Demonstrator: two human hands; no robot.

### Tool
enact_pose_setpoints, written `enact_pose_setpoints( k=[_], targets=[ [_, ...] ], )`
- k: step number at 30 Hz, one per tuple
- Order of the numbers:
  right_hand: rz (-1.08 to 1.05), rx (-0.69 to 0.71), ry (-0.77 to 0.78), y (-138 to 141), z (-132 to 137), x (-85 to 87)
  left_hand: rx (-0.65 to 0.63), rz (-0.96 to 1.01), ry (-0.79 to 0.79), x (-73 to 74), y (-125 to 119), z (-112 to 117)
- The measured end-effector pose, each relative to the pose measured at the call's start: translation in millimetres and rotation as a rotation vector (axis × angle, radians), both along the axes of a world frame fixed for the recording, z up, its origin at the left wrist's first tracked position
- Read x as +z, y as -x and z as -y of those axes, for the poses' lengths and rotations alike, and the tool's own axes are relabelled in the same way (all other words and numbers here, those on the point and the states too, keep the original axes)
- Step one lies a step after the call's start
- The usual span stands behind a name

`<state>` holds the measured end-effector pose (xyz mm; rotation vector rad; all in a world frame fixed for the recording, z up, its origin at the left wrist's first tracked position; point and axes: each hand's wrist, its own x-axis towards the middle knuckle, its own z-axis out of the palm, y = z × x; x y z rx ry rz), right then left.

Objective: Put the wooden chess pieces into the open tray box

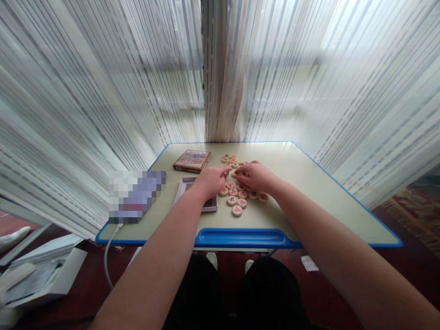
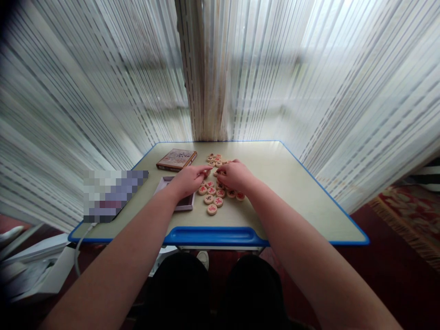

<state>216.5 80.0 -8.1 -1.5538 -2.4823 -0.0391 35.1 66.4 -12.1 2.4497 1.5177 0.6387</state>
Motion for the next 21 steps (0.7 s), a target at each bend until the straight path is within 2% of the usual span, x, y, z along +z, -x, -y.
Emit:
enact_pose_setpoints(
  k=[5,21],
  targets=[
    [0.016,0.023,-0.004,0.5,0.0,0.8,-0.063,0.045,-0.026,-1.8,0.0,1.7],
    [0.025,0.038,0.010,1.1,1.6,3.1,-0.065,0.054,-0.025,-0.1,0.4,4.3]
  ],
)
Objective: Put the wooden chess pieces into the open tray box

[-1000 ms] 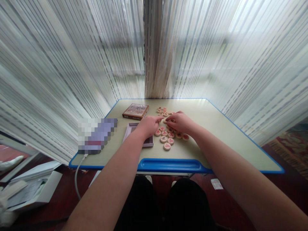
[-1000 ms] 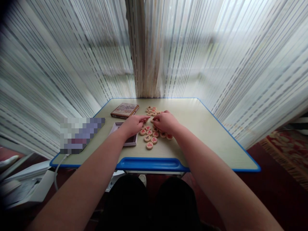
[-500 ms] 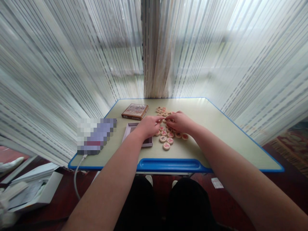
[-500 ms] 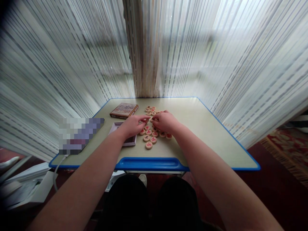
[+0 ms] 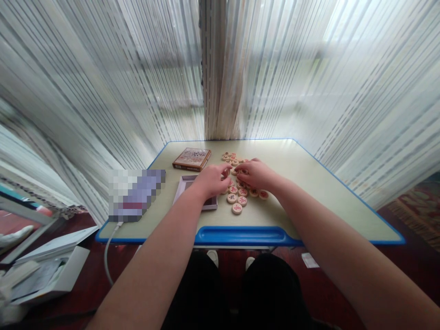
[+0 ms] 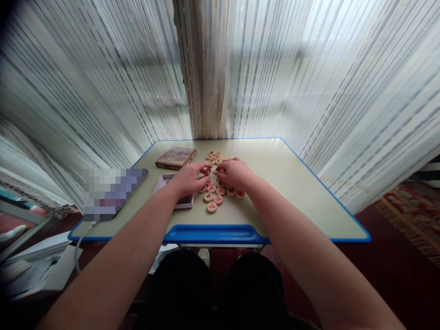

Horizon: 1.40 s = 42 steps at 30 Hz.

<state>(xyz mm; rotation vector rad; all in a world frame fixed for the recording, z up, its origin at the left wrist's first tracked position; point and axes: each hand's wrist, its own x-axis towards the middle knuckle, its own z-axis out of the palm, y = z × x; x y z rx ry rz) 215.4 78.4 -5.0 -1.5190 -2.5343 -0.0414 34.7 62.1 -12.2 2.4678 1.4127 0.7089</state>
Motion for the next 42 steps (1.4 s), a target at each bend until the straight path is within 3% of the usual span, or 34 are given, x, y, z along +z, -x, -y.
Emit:
enact_pose_setpoints(
  k=[13,21,34,42],
  targets=[
    [0.013,0.018,0.020,0.8,1.2,2.2,0.002,-0.045,-0.069,-0.5,0.7,-3.0],
    [0.022,-0.032,0.016,-0.6,-1.2,-1.7,-0.004,-0.004,0.002,0.0,-0.7,-2.9],
    [0.027,-0.010,0.005,-1.4,-2.5,-4.5,0.046,-0.066,-0.033,-0.8,-0.5,-3.9],
    [-0.116,0.002,-0.010,-0.5,-2.7,-5.4,0.022,-0.072,-0.025,-3.0,0.3,-5.7]
  ],
)
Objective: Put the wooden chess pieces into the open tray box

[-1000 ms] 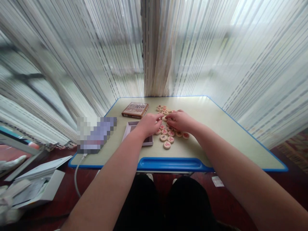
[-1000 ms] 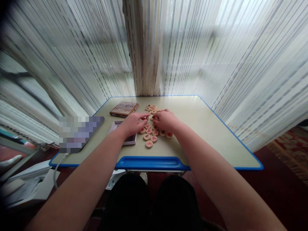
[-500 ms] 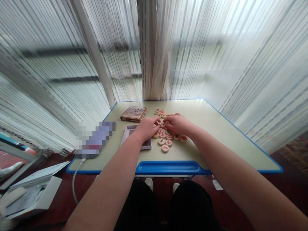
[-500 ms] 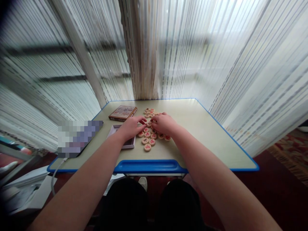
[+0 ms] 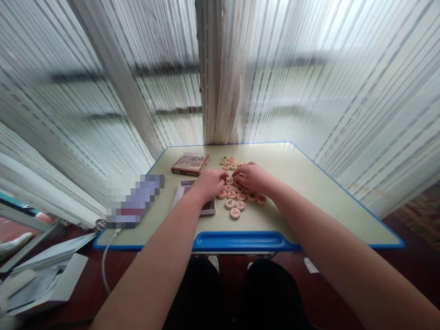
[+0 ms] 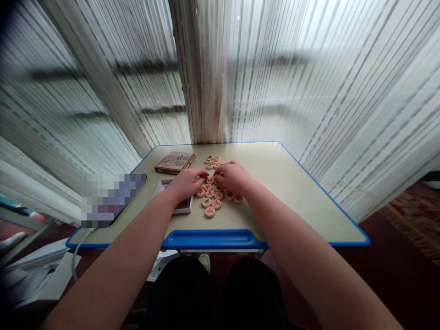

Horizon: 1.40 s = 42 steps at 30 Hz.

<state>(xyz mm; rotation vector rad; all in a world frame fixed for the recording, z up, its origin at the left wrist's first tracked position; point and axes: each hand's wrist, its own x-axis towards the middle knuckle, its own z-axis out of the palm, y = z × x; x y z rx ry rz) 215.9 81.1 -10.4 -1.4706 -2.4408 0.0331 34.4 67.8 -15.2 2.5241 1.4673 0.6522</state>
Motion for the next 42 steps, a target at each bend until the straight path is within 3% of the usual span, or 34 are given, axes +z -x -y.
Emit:
enact_pose_setpoints(
  k=[3,7,14,23,32,36,42],
  targets=[
    [-0.119,0.008,-0.073,0.5,-2.4,1.7,-0.005,0.005,0.003,1.0,-0.6,0.6],
    [-0.231,-0.094,-0.196,-4.2,-10.4,-2.2,0.013,0.008,0.019,1.8,-0.7,0.8],
    [0.004,-0.111,-0.016,-13.0,-17.9,-11.4,0.044,-0.033,0.018,0.7,-1.5,-0.3],
    [0.040,-0.048,-0.036,-8.7,-17.4,-9.9,0.013,-0.034,0.005,1.4,-1.4,0.5],
    [0.033,-0.106,-0.116,-9.0,-11.8,-3.1,0.025,-0.032,0.022,1.3,-2.0,1.3],
    [0.080,-0.128,-0.068,-7.4,-14.3,-7.4,0.023,-0.049,0.019,3.2,-3.0,2.2],
    [-0.030,-0.173,-0.043,-5.2,-17.4,-7.9,0.017,-0.048,0.027,4.3,-3.5,3.0]
  ],
)
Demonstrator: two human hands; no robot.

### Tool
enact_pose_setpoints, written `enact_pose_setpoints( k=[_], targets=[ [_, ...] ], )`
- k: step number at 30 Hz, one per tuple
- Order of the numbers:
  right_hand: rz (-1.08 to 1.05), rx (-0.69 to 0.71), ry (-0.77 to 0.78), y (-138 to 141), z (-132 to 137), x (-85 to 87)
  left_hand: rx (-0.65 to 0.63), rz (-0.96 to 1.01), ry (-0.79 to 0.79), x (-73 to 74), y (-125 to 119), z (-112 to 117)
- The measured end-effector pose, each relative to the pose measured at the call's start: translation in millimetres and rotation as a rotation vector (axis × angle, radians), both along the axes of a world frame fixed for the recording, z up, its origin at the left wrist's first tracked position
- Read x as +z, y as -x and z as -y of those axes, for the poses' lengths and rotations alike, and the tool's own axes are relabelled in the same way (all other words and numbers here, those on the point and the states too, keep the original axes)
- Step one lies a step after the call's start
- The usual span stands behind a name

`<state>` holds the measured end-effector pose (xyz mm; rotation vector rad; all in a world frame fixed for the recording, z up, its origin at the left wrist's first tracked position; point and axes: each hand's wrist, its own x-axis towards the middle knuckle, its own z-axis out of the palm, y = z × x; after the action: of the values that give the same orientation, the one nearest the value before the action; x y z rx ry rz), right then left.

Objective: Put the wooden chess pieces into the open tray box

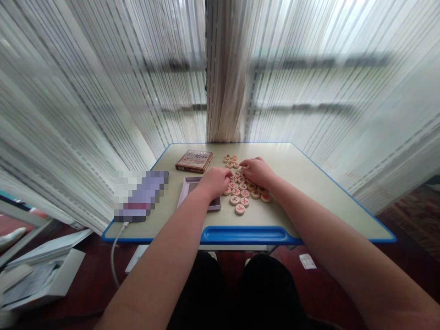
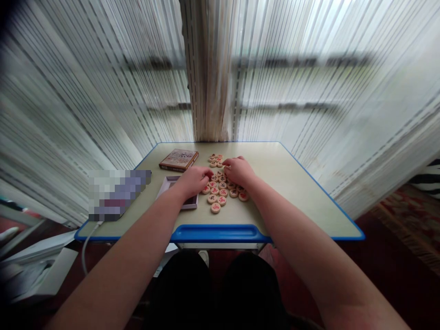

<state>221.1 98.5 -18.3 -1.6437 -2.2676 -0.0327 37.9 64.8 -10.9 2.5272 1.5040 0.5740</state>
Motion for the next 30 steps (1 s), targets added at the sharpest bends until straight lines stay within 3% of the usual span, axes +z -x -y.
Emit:
enact_pose_setpoints(
  k=[11,22,30],
  targets=[
    [-0.160,0.002,0.005,-0.9,4.7,7.9,0.002,0.001,0.001,1.2,0.5,2.4],
    [-0.156,-0.070,0.087,-4.0,13.7,19.3,0.004,-0.003,0.002,-2.0,1.4,0.5],
    [-0.090,-0.083,0.080,-8.1,11.3,15.9,0.004,0.014,0.013,-2.8,2.2,0.0]
  ],
)
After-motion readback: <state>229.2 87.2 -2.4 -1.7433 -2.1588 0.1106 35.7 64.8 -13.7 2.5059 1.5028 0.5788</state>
